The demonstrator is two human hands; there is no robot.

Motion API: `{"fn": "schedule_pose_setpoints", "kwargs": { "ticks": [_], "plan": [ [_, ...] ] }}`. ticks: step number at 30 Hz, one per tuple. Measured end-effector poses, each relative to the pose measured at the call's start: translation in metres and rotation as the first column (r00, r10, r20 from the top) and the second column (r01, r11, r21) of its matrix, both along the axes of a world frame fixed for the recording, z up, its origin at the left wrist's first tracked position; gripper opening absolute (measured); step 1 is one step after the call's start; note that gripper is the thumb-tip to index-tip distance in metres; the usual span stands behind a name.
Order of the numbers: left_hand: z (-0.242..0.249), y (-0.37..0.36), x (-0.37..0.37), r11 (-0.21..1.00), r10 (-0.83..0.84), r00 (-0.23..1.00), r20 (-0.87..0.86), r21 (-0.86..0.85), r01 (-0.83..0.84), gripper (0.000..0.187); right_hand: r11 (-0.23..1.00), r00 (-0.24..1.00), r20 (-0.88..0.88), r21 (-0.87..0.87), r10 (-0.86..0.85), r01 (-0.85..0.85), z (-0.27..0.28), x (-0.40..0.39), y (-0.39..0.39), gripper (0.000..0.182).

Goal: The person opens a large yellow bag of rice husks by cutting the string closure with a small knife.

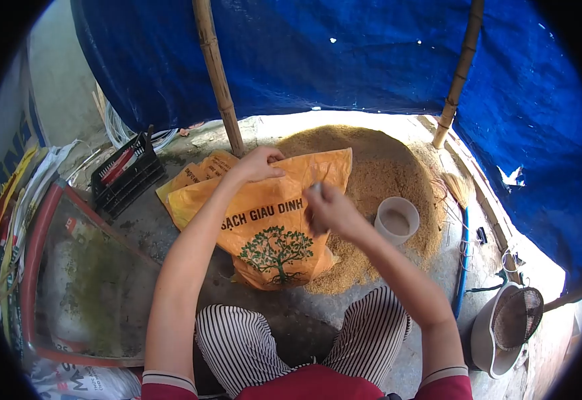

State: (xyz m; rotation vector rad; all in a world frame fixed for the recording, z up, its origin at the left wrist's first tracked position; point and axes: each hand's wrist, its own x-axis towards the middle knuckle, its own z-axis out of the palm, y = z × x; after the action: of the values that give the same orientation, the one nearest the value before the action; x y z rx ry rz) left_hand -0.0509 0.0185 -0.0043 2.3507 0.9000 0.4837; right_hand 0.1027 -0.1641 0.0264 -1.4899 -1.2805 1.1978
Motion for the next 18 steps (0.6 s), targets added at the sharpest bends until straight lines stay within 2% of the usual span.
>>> {"fn": "schedule_pose_setpoints", "kwargs": {
  "ticks": [3, 5, 9, 11, 14, 18],
  "plan": [
    [-0.002, 0.001, 0.006, 1.0, -0.019, 1.0, -0.006, -0.019, 0.019, 0.035, 0.999, 0.999, 0.029, -0.004, 0.045, -0.045, -0.042, -0.004, 0.01, 0.031],
    [0.008, -0.007, 0.01, 0.999, 0.006, 0.992, -0.128, 0.036, -0.001, 0.033, 0.999, 0.998, -0.033, -0.027, -0.047, 0.046, -0.058, -0.002, 0.024, 0.032],
    [0.013, -0.008, 0.023, 0.999, 0.045, 0.978, -0.204, -0.016, -0.049, 0.03, 0.999, 0.996, -0.075, 0.009, -0.044, 0.045, -0.061, 0.005, 0.031, 0.033],
    [0.003, 0.0, 0.025, 0.999, -0.049, 0.998, -0.031, -0.025, 0.048, 0.028, 0.999, 0.996, -0.083, 0.031, -0.023, 0.025, -0.06, 0.007, 0.032, 0.034],
    [-0.001, 0.006, 0.026, 0.997, -0.072, 0.997, -0.041, 0.032, 0.074, 0.031, 0.999, 0.987, -0.154, -0.03, -0.035, 0.031, -0.055, 0.009, 0.032, 0.027],
    [0.002, -0.002, 0.026, 0.992, -0.051, 0.997, -0.061, 0.11, 0.058, 0.031, 0.999, 0.977, -0.212, -0.04, -0.025, 0.017, -0.06, 0.015, 0.036, 0.027]
  ]
}}
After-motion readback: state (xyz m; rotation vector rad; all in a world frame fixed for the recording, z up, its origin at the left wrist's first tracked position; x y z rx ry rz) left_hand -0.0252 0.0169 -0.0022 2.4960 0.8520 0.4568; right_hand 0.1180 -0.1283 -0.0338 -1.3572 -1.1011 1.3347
